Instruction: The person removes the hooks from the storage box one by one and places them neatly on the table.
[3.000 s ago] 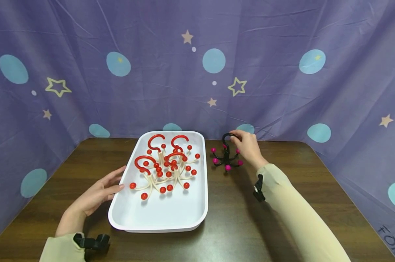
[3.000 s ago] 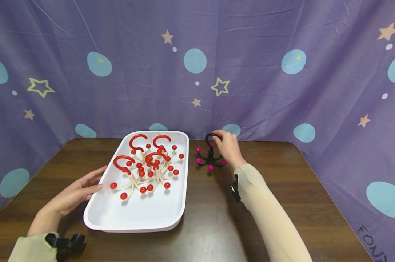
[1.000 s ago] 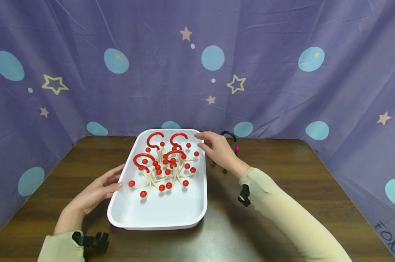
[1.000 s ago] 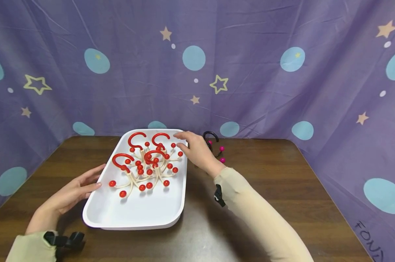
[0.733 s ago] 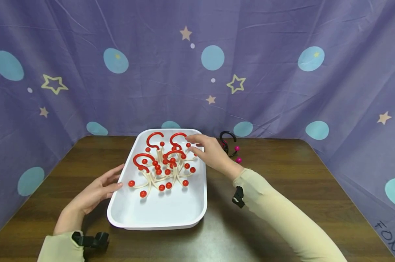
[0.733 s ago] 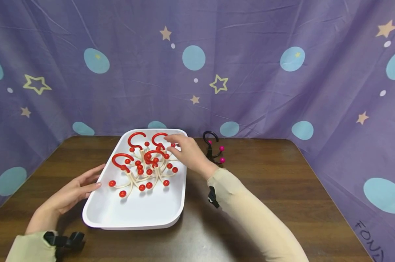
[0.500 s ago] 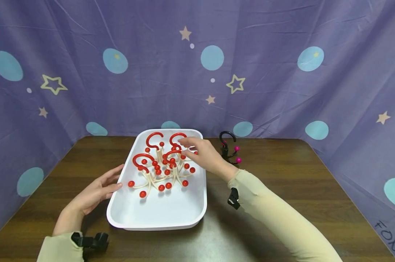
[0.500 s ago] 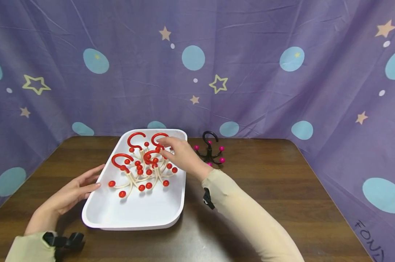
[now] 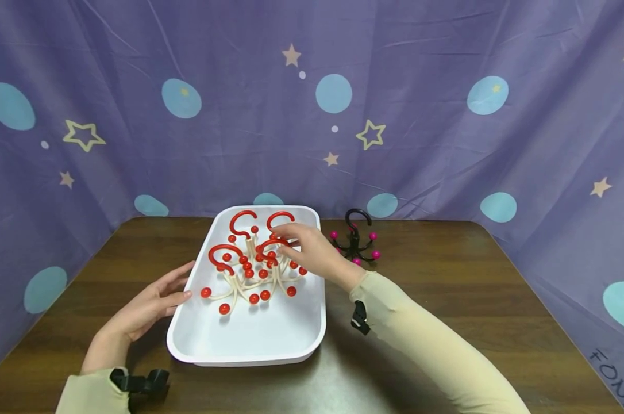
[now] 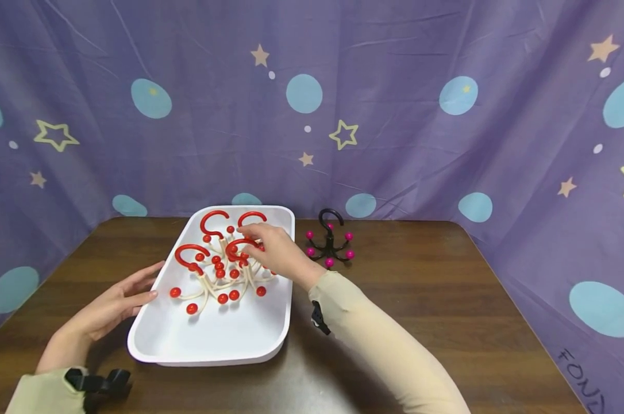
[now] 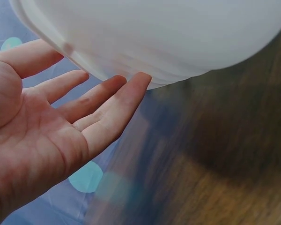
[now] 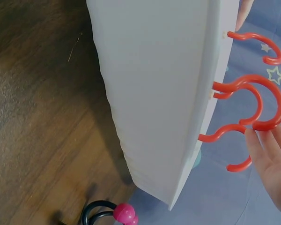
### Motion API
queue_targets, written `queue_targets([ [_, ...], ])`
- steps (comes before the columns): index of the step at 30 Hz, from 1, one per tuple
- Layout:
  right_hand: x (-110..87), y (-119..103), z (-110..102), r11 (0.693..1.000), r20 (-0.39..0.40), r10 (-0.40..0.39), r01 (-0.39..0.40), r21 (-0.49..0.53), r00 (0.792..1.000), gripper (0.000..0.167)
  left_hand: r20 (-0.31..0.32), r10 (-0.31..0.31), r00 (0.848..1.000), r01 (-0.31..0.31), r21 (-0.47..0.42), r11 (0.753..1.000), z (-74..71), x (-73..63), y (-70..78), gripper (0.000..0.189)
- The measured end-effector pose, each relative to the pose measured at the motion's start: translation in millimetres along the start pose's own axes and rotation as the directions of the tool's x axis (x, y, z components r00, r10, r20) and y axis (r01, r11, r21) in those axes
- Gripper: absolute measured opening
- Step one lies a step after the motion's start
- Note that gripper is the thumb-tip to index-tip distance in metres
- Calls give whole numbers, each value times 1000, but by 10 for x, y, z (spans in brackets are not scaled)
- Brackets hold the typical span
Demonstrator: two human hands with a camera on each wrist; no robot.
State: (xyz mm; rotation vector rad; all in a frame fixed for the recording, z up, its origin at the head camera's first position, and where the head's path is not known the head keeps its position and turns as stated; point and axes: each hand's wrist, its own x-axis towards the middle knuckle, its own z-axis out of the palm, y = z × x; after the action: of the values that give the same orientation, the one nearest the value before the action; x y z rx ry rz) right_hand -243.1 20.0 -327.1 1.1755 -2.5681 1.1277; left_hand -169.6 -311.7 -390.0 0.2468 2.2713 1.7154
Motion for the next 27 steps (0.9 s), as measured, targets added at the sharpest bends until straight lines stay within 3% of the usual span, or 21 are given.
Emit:
queue_targets([
  [27,73,-32,217,993,-18,64,-65,-103,998,28,-14,-14,1000,14,-6,1000,22,-4,3,69],
])
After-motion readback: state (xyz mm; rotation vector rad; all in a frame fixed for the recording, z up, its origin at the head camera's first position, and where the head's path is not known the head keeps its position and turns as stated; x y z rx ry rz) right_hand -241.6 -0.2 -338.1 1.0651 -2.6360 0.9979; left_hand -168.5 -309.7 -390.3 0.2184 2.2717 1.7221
